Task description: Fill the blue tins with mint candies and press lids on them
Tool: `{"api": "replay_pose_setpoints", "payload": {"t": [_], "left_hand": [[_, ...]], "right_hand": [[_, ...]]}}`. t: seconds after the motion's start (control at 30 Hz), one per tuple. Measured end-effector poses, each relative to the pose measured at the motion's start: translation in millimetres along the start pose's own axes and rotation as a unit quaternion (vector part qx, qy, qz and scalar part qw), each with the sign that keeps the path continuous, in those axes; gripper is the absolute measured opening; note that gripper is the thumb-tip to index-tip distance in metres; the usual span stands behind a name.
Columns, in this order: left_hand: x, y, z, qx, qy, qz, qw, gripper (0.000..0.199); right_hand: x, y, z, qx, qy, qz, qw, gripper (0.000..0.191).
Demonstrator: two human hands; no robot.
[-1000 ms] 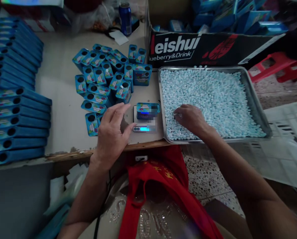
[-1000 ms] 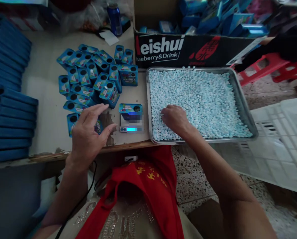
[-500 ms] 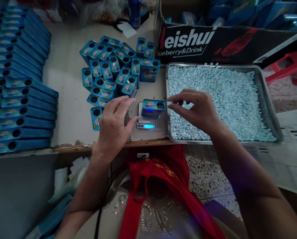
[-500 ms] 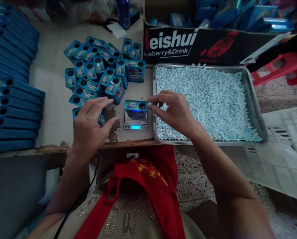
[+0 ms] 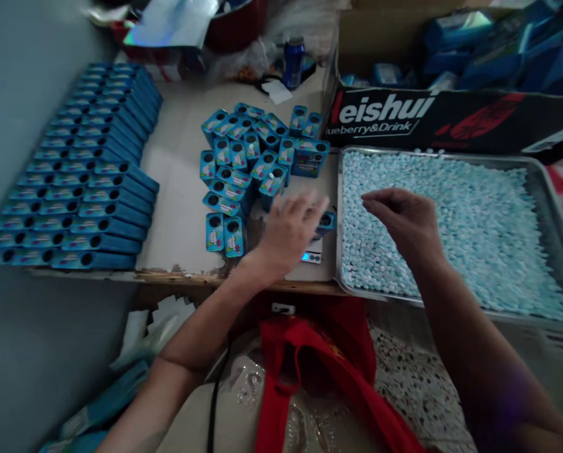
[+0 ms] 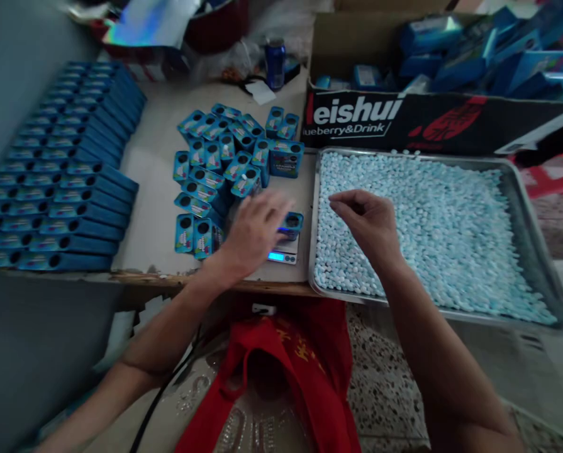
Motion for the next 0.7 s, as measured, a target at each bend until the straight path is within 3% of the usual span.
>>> {"api": "replay_pose_setpoints", "payload": {"t": [0.1,0.17,0.23,0.3,0.37,0.47,0.57,0.7], "left_hand": [[16.1,-6.3,3.6,-0.058,-0.029,0.02,0.998,0.042],[10.3,-1.1,-16.4,-0.045,-0.039,0.014,0.998,0.043],[-16.5,7.0,-52.1,0.005,-0.048,-0.02,0.999,0.044],[-64.4,14.2,-95.3,0.065,-0.064,-0.073,0.993,0.041],[-128.3,17.7,-136.7,0.109,-0.088,-0.135,0.981,0.041],[-239.3,18.0,-173.5,0.1,-0.106,-0.265,0.953,0.052],[-323.5,13.0,-169.1,0.039,-0.061,-0.304,0.95,0.046],[-376.7,13.3,-134.0,-0.017,0.027,-0.231,0.972,0.034]], "right_hand": [[2.2,-22.8,15.2,0.0,0.025,-0.048,0.999,0.02],[-8.1,-37.5,40.9,-0.052,0.064,-0.115,0.99,0.022],[-20.6,-46.8,76.2,-0.134,0.097,-0.179,0.97,0.028],[-28.9,-51.9,111.6,-0.205,0.132,-0.22,0.945,0.034],[-31.8,-56.8,139.1,-0.238,0.168,-0.236,0.927,0.038],[-31.7,-64.2,161.6,-0.25,0.196,-0.246,0.916,0.038],[-32.3,-67.4,168.7,-0.268,0.204,-0.256,0.906,0.036],[-35.7,-70.7,173.9,-0.288,0.231,-0.25,0.895,0.032]]}}
Point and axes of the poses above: each hand's wrist, its own y-axis away from the middle knuckle, its own z-axis out of the palm, x = y × z, the point moved 7 cm from there along -y, towards the middle knuckle, and after that the axes turned 6 degrees about -y, right-handed, at the moved point
